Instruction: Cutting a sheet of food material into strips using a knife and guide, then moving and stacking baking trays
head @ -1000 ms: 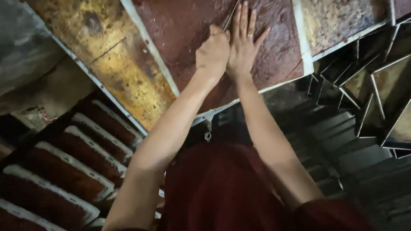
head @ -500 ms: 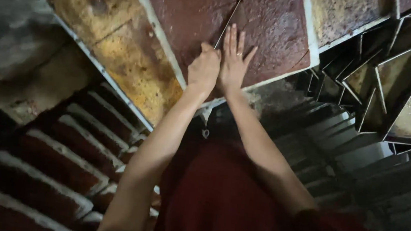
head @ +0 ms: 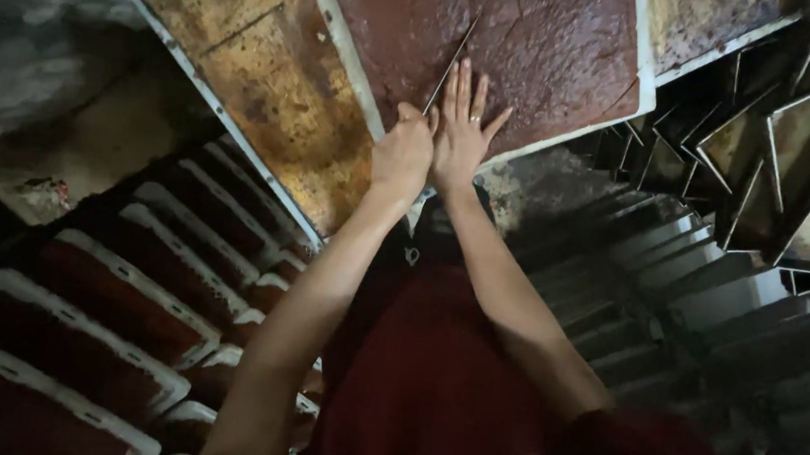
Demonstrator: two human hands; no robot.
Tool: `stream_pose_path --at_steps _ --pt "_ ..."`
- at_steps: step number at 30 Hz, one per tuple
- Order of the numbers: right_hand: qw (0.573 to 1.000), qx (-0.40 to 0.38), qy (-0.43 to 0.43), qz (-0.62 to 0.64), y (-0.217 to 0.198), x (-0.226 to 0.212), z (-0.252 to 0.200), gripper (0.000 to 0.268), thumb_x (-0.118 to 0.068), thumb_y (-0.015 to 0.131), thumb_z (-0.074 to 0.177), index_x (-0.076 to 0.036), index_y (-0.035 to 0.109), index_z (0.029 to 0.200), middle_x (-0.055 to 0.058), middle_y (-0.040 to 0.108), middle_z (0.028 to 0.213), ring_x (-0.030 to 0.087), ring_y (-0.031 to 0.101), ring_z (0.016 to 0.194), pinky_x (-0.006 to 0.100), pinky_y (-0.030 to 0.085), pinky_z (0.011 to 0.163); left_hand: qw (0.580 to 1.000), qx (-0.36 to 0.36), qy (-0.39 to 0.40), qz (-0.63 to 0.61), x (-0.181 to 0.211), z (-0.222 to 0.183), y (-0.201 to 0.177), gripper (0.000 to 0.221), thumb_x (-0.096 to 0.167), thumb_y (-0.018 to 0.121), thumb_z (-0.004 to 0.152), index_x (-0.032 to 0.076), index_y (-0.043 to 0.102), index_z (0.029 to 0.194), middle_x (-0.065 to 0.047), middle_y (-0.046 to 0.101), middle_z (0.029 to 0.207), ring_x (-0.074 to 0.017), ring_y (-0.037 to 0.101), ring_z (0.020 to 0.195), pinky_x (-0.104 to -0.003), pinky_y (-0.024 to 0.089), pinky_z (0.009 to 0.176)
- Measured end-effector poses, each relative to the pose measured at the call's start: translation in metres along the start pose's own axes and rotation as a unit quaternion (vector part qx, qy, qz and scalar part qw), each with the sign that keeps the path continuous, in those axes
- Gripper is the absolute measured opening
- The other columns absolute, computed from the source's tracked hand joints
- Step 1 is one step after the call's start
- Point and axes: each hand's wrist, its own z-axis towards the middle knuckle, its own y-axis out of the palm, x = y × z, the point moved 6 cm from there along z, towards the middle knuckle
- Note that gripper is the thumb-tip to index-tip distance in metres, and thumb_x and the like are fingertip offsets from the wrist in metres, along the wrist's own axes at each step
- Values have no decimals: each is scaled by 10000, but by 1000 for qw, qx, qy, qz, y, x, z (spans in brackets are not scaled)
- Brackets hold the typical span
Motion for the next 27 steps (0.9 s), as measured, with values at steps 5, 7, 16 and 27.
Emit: stream_pose_path --at_steps 5,7,16,27 --pt "999 10 11 36 -6 -3 3 588 -438 257 1158 -209 139 1686 -38 49 1728 275 2 1588 773 -91 1169 999 8 -14 52 -43 -38 8 325 209 356 1096 -60 497 1211 -293 747 964 -481 745 952 -628 590 793" --pt "1000 10 12 26 -8 -1 -5 586 -445 204 1163 -198 114 1687 -15 10 1726 300 -28 1581 747 -89 1190 998 -23 -24 48 -46 -37 6 364 208 283 1100 -76 483 1210 -334 729 1030 -513 721 1015 -654 561 846" --pt "999 43 0 23 8 -23 -33 608 -414 243 1122 -170 182 1675 -13 85 1733 298 40 1591 761 -33 1184 997 -8 -42 67 -108 -59 55 429 304 284 1123 -83 437 1230 -289 741 884 -492 746 895 -610 596 761" --pt "996 69 17 -47 -6 -29 -40 571 -430 235 1150 -183 258 1665 -31 154 1725 261 86 1584 724 -29 1208 996 -49 -77 19 -163 -85 71 494 389 323 1111 -74 397 1265 -332 730 932 -516 736 920 -634 580 806"
